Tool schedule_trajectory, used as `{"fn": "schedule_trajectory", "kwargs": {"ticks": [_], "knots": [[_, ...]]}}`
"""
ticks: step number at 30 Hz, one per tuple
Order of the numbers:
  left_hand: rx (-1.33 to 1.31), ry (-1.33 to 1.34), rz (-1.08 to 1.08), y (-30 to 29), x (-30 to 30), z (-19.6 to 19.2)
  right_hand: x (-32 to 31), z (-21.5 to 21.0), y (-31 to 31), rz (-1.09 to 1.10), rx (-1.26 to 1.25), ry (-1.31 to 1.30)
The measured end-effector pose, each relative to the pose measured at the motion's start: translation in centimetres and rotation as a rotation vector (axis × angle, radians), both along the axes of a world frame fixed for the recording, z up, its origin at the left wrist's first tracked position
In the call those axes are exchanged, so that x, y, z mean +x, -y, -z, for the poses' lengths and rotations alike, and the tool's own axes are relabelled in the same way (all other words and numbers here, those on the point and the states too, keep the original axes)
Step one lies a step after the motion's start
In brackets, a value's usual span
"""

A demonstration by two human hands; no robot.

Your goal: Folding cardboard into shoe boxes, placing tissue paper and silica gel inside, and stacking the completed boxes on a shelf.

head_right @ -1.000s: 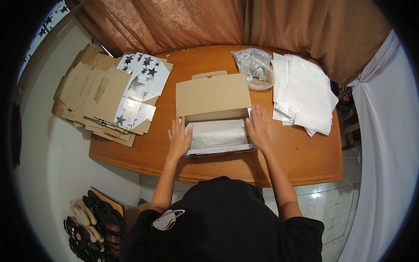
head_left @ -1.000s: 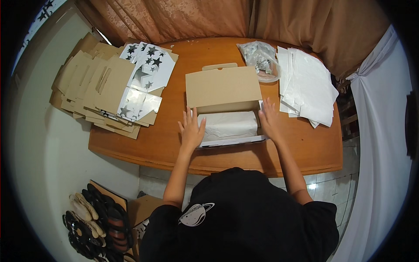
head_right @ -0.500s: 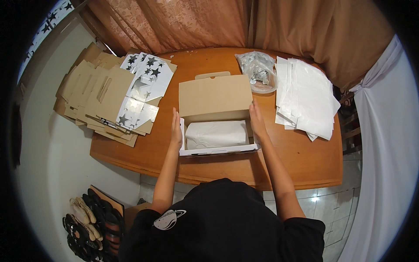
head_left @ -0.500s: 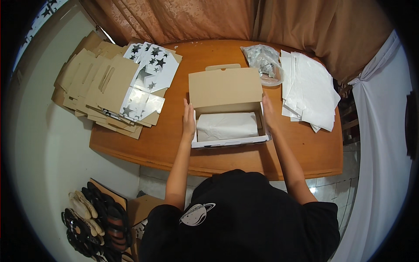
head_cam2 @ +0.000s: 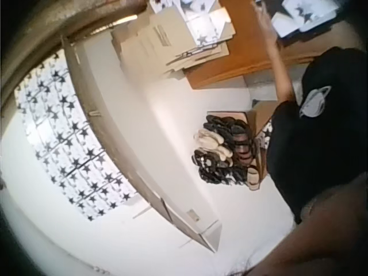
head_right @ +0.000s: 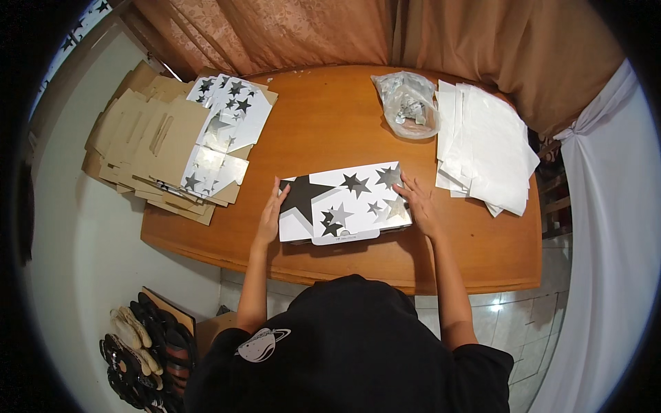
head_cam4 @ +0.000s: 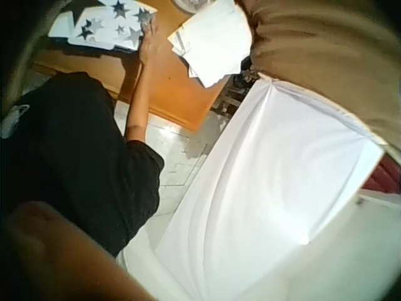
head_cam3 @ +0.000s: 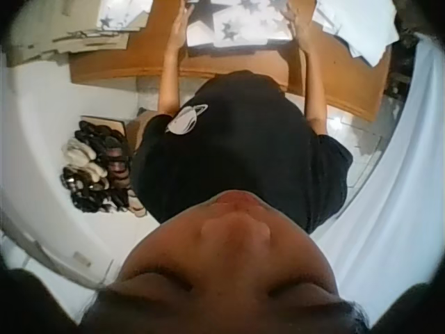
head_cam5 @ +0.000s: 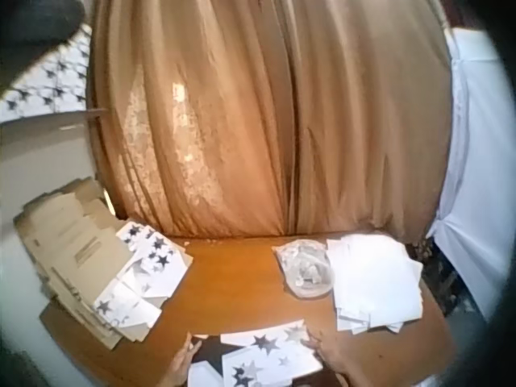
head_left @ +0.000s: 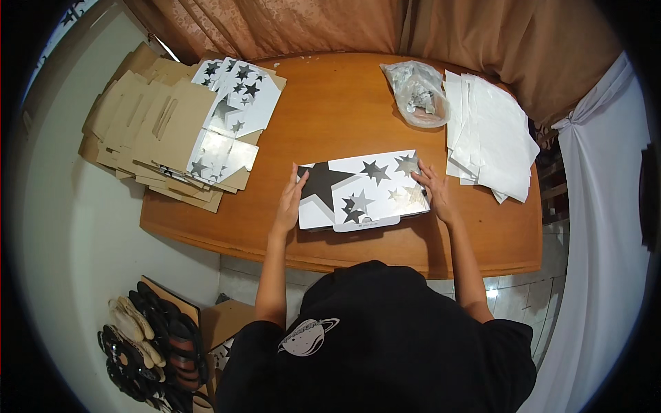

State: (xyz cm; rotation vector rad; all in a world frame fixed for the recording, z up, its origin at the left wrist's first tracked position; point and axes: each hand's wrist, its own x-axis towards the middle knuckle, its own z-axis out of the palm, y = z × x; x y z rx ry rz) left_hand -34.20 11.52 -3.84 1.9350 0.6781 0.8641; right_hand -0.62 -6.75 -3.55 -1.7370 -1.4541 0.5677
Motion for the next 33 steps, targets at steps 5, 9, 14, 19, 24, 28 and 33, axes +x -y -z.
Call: {"fn": "schedule_trajectory", "kwargs": {"ticks": [5, 9, 14, 19, 24, 28, 33], "knots": [[0.122, -0.061, -0.098, 3.3, 0.2, -1.6, -2.1, -3.1, 1.1, -0.019, -0.038, 0.307], [0.112, 0.1, -0.256, 7.7, 0.0, -1.3, -4.7, -3.3, 2.0, -0.068, 0.08, 0.466], [0.331, -0.029, -0.351, 9.8, 0.7, -0.8, -5.7, -2.8, 2.2, -0.022, 0.173, 0.394], [0.335, -0.04, -0.412, 8.8, 1.3, -1.2, -6.3, -3.2, 1.8, 0.024, 0.246, 0.264], [0.289, 0.024, -0.509, 8.8, 2.1, -1.3, -6.7, -3.3, 1.6, 0.062, 0.261, 0.15], [0.303, 0.008, -0.501, 8.8, 2.0, -0.7, -6.3, -2.4, 1.6, 0.02, 0.254, 0.185], [0.292, -0.015, -0.5, 8.7, 2.0, -0.5, -6.5, -2.3, 1.6, 0.047, 0.266, 0.191]]}}
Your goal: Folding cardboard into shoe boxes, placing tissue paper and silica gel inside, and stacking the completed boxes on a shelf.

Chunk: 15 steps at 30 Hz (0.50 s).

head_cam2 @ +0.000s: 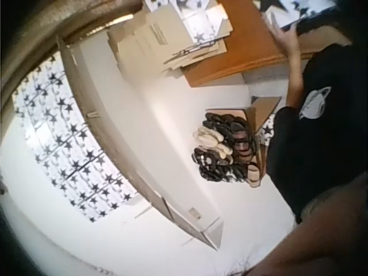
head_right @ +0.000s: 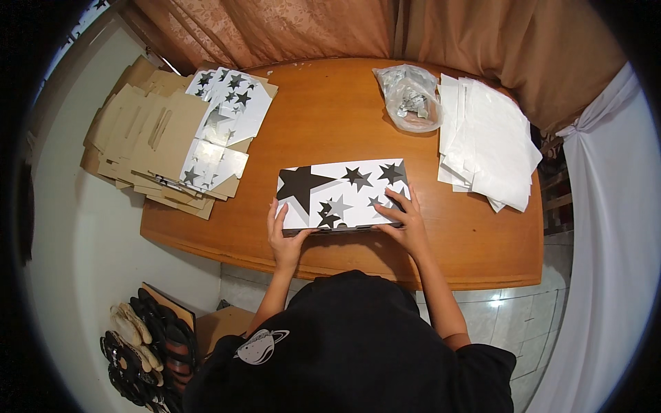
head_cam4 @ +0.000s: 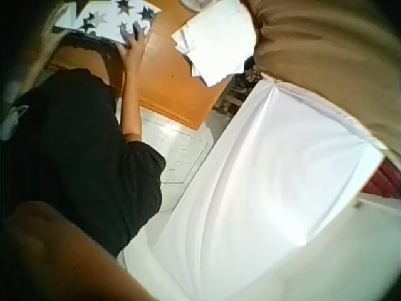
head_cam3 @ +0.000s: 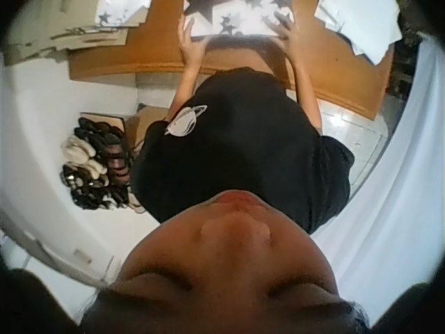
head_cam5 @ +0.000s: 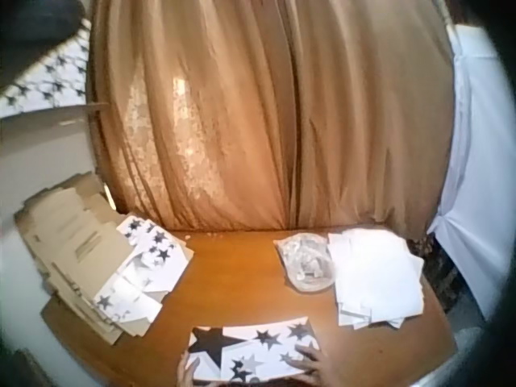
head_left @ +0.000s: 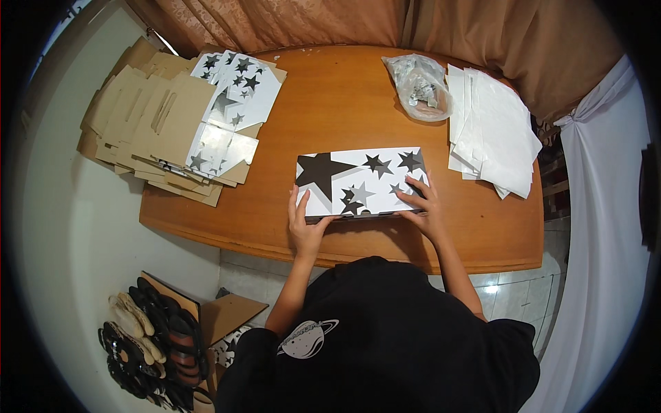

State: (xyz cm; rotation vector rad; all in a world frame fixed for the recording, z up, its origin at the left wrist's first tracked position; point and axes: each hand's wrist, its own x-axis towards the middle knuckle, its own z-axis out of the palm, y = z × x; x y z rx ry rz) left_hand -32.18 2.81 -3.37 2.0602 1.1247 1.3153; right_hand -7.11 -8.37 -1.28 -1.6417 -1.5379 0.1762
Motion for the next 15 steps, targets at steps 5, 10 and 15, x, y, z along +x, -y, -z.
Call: {"fn": "schedule_trajectory", "kwargs": {"ticks": [5, 10, 15], "knots": [[-0.059, -0.047, 0.035, -0.1, -0.36, -0.05, 0.06, 0.22, 0.14, 0.004, -0.067, -0.055], [-0.112, -0.048, 0.063, -0.06, -0.42, -0.45, 0.18, 0.08, 0.11, -0.003, -0.099, -0.087], [-0.087, -0.057, 0.076, -0.08, -0.38, -0.46, 0.3, 0.1, 0.2, 0.003, -0.096, -0.073]]}}
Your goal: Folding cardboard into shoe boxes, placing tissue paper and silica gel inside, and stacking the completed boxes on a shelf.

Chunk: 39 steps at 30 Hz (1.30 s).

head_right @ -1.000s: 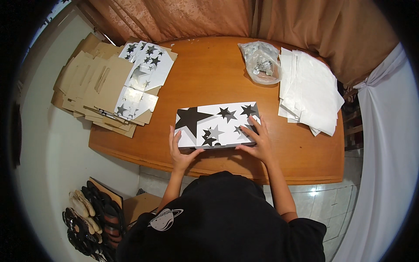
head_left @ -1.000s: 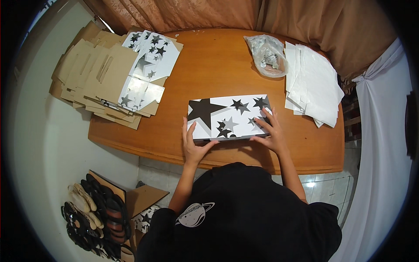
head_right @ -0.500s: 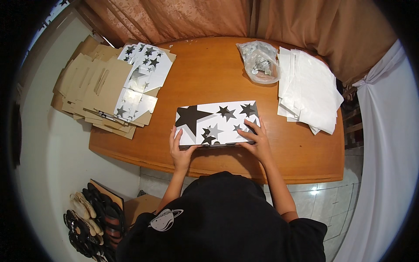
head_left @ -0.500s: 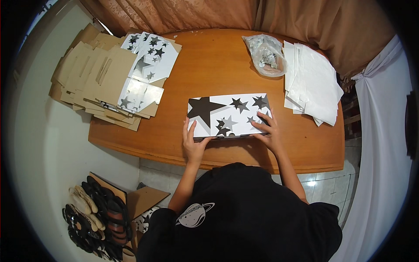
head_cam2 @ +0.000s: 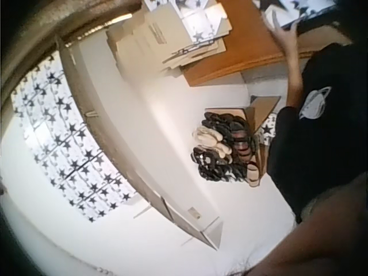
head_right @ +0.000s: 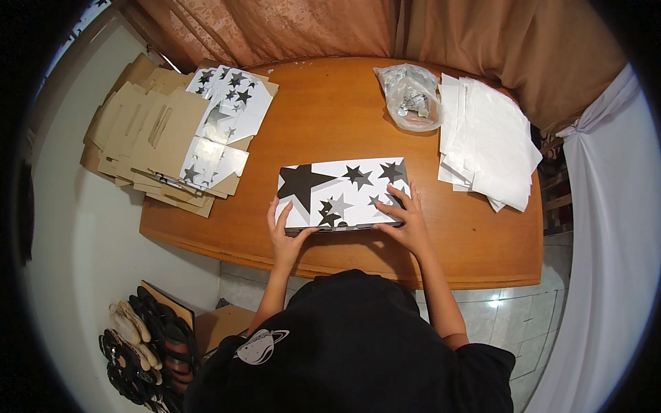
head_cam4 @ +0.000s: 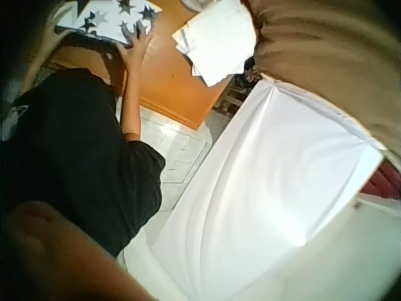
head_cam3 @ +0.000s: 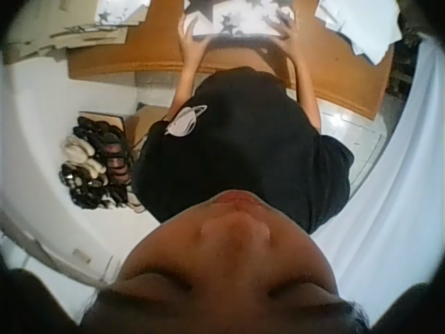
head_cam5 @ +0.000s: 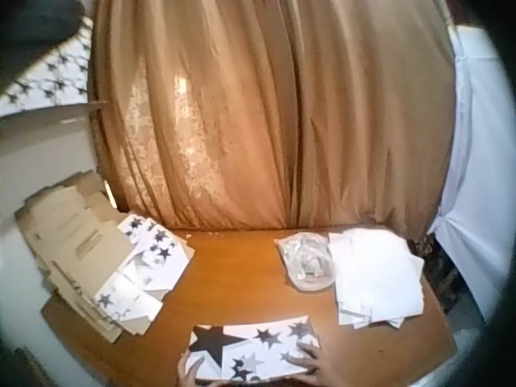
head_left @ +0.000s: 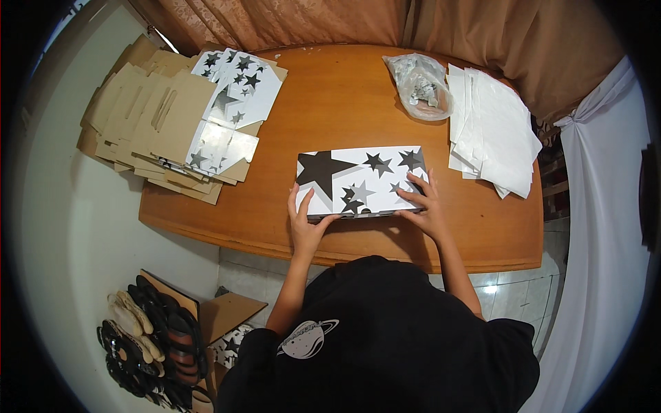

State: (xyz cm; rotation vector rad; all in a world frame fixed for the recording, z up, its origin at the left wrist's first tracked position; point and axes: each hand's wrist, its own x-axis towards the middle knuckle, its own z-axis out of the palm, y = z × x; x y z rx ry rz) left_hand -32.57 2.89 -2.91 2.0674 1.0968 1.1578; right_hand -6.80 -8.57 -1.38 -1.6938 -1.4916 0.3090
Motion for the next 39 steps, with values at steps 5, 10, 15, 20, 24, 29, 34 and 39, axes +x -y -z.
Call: {"fn": "schedule_trajectory", "kwargs": {"ticks": [5, 10, 15, 20, 24, 29, 34, 39], "knots": [[-0.027, 0.002, 0.018, -0.1, -0.3, 0.4, 0.3, 0.3, 0.0, -0.015, -0.017, 0.037], [0.048, -0.067, 0.016, -0.2, -0.6, 0.6, 0.1, -0.2, 0.2, -0.001, -0.048, 0.046], [-0.003, -0.071, 0.027, 0.1, -0.8, 0.8, -0.4, -0.6, 0.3, 0.07, -0.087, 0.153], [-0.016, -0.075, 0.03, 0.0, -1.0, 1.3, -0.7, -0.7, 0.2, 0.129, -0.091, 0.259], [0.231, -0.467, -0.121, 1.3, -0.6, -0.7, -1.7, -1.8, 0.1, 0.161, -0.083, 0.382], [0.552, -0.383, 0.087, 1.9, 0.7, 0.9, -4.1, -0.9, -0.6, -0.005, 0.017, 0.458], [0.496, -0.22, 0.227, 1.9, 1.9, 0.6, -6.3, 0.1, -1.4, -0.049, 0.087, 0.384], [0.527, -0.19, 0.241, 1.6, 2.2, 0.4, -7.1, 0.3, -1.8, 0.014, 0.078, 0.322]]}}
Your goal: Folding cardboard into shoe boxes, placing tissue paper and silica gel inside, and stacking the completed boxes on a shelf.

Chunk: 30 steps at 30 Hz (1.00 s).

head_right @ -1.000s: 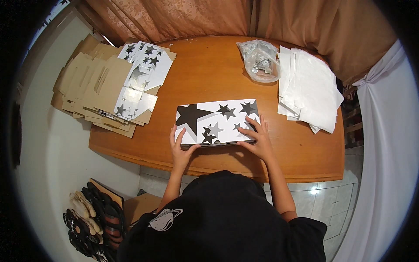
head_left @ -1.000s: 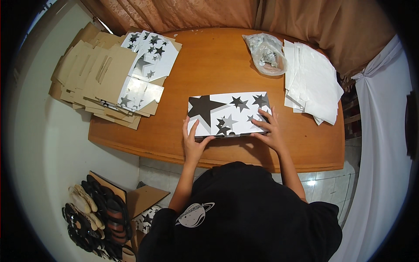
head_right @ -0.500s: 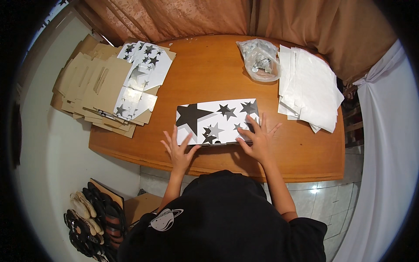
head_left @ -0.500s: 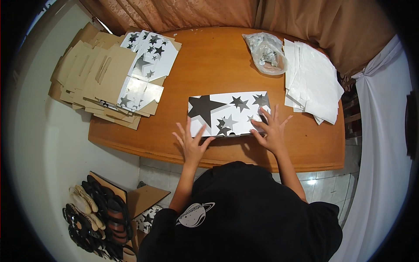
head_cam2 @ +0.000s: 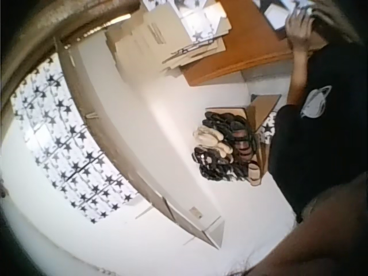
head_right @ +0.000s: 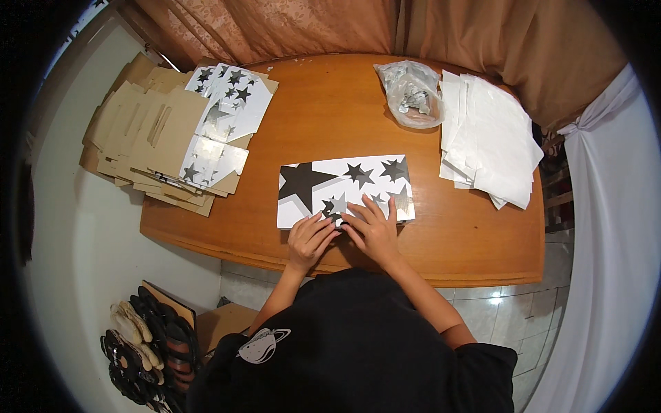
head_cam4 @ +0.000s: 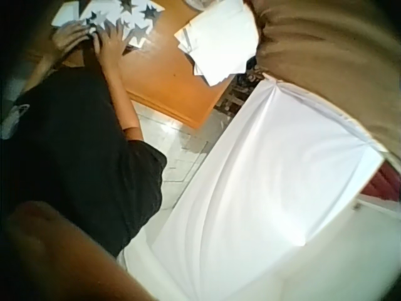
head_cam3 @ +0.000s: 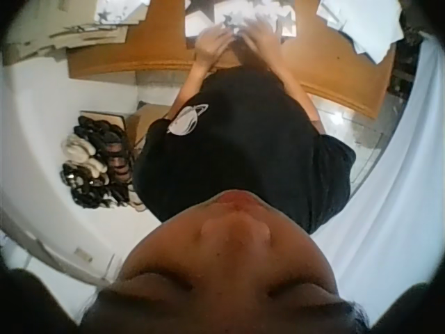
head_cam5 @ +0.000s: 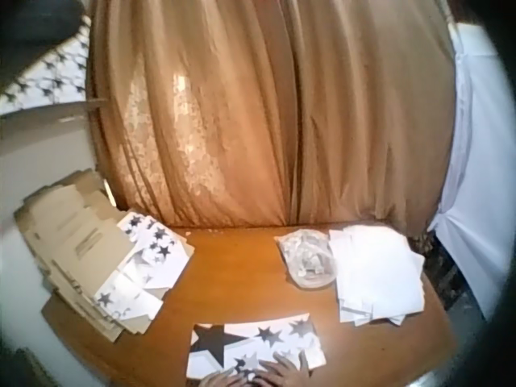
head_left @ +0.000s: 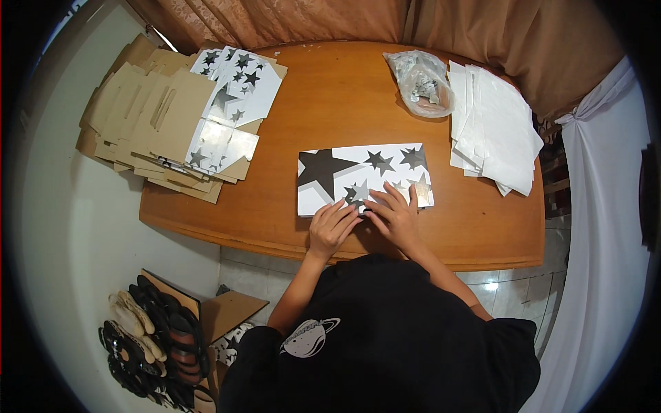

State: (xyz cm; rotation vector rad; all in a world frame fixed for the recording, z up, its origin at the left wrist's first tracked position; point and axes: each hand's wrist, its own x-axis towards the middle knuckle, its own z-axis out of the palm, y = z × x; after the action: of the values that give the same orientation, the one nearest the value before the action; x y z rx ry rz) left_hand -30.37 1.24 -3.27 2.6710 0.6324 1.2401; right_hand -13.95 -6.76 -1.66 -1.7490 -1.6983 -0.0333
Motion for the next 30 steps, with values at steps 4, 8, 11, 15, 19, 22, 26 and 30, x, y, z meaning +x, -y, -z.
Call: {"fn": "schedule_trajectory", "kwargs": {"ticks": [4, 8, 11, 15, 19, 22, 26, 30], "knots": [[0.007, 0.035, -0.017, 0.0, 0.3, 0.1, -0.3, 0.1, 0.0, 0.021, 0.019, 0.009], [-0.003, 0.058, -0.026, -0.1, 0.4, 0.8, -0.2, 0.3, 0.0, 0.009, 0.008, 0.022], [0.017, 0.052, -0.041, 0.2, 0.5, 0.7, -0.4, 0.1, 0.0, 0.015, -0.002, 0.016], [0.009, 0.062, -0.047, 0.1, 0.7, 1.2, -0.3, 0.9, -0.1, 0.022, 0.051, 0.047], [-0.006, 0.058, -0.058, 0.2, 0.7, 1.2, -0.3, 1.7, -0.2, 0.031, 0.121, 0.11], [-0.019, 0.06, -0.059, 0.2, 0.7, 1.2, 0.0, 1.5, 0.0, -0.004, 0.103, 0.117], [-0.029, 0.051, -0.054, 0.2, 0.7, 1.4, 0.2, 1.2, 0.3, -0.031, 0.079, 0.13], [-0.031, 0.044, -0.055, 0.2, 0.7, 1.2, 0.4, 1.8, 0.2, -0.027, 0.103, 0.184]]}}
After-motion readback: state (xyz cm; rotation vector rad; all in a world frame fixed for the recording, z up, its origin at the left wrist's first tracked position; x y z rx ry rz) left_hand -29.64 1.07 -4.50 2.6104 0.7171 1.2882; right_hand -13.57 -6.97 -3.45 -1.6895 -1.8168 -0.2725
